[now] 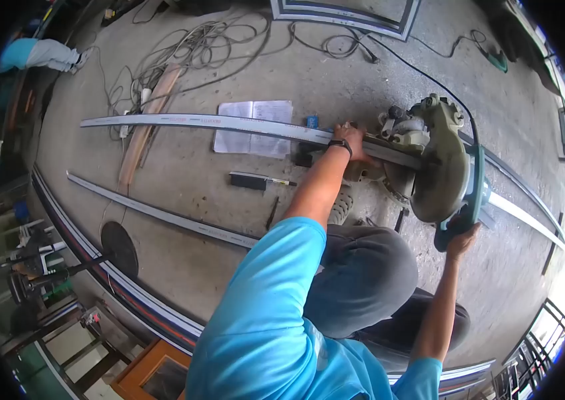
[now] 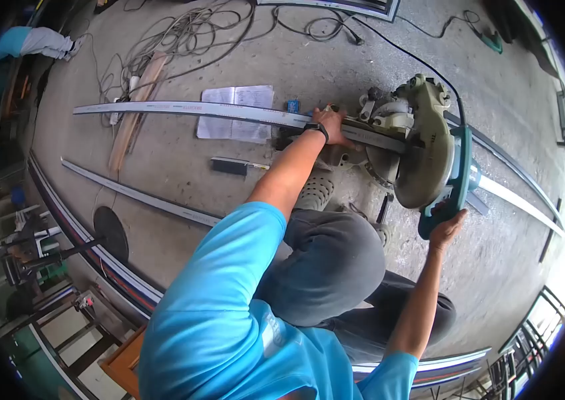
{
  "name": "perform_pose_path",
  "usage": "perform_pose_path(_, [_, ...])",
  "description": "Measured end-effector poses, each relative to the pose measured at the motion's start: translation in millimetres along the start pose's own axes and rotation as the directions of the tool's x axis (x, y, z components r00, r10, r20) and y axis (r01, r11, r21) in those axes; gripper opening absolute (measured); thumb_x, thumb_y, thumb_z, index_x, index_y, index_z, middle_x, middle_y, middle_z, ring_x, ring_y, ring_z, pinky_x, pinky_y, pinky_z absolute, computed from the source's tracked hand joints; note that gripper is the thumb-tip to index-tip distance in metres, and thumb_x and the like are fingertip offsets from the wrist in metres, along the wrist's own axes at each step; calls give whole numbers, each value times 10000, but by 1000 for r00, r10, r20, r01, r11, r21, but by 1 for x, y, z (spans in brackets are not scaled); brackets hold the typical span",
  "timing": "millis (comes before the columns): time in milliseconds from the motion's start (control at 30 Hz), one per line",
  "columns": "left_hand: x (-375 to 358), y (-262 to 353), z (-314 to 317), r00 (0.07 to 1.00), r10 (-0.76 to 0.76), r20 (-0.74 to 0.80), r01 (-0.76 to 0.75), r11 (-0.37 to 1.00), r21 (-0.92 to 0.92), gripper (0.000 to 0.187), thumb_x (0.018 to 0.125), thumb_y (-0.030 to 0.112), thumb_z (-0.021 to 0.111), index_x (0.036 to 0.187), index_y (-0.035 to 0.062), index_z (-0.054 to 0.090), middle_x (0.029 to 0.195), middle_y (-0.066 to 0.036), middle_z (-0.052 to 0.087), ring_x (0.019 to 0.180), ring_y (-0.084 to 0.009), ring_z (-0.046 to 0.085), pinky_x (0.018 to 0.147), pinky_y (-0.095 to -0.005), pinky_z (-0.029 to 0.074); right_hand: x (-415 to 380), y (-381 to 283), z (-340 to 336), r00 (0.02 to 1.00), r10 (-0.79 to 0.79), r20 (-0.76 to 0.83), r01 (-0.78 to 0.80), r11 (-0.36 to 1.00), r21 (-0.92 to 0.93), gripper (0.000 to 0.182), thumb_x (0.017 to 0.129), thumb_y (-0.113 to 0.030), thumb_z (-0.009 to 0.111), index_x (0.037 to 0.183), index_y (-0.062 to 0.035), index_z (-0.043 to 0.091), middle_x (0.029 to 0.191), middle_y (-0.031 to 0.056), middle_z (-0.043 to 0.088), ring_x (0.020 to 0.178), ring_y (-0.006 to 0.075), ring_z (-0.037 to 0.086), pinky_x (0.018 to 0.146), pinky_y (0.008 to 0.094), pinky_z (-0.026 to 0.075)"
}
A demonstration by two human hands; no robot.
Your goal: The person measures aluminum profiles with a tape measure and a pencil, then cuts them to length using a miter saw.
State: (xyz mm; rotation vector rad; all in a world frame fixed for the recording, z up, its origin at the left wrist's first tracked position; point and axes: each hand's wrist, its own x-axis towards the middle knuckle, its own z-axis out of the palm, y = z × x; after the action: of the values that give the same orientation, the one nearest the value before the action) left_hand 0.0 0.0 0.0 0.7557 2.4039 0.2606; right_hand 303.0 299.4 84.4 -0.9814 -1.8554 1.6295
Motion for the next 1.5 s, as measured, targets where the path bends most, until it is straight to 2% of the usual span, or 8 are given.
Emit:
perform_pose_path(233, [-77,-23,-8,975,173,-137,-169,985,37,1101,625,600,848,1465,59,386,1239,-172,677,1148,-365,663,1009,-545,439,50,-161,10,997,65,36,-53,959,-278,827,1036,-708,309,1190,39,630,890,142,718,723,209,675,683,336,546])
perform_pose_path(300, [-104,-35,-18,964,224,-140,-222,974,30,999,648,524,845,1423,57,423,1173,-175,683,1091,-361,677,963,-515,469,93,-153,-3,881,-447,154,385,492,-781,736,1067,-611,357,1358,40,536,1310,228,616,1172,350,601,1018,454,460])
perform_pose_path(367, [-145,-36,-48,886,343,-313,-321,939,122,756,658,379,844,1260,50,526,1048,-168,683,991,-356,692,867,-494,510,30,-219,61,736,-662,141,373,223,-901,635,1067,-518,460,1423,8,496,1384,234,558,1232,399,556,1073,468,422])
perform_pose_path(433, [-174,-44,-59,868,361,-342,-322,932,166,669,643,328,855,1174,48,560,1006,-167,687,961,-364,697,835,-496,526,-41,-264,122,622,-648,439,775,426,-468,611,997,-416,648,1436,-18,500,1365,215,571,1243,414,541,1104,491,401])
perform_pose_path(600, [-245,-43,-113,851,389,-352,-329,918,219,536,617,257,823,1035,44,564,837,-173,708,846,-391,718,741,-491,565,-132,-255,194,436,-43,899,900,12,-436,918,681,-426,908,1392,-27,487,1233,220,645,1148,399,624,989,482,496])
perform_pose_path(900, [-376,-91,-155,854,356,-380,-257,922,289,499,599,132,763,1068,57,608,827,-164,707,822,-376,716,699,-484,567,-205,-268,238,316,37,948,928,194,-317,621,777,-434,842,1158,-50,536,965,247,713,918,442,698,793,520,548])
perform_pose_path(1267, [-495,-242,-30,969,-246,24,236,949,210,667,714,87,747,1357,127,573,1228,-136,700,1227,-313,627,1056,-509,425,-375,-115,354,51,132,990,903,418,-102,740,828,-492,778,1261,35,493,1033,274,711,976,437,709,878,483,565])
perform_pose_path(1500, [-467,-273,84,968,-251,-12,249,951,182,737,703,156,805,1392,151,544,1353,-146,614,1311,-310,563,1087,-488,420,-374,-45,341,58,307,950,908,380,-178,905,758,-524,838,1400,-12,456,1356,263,586,1262,387,594,987,576,491])
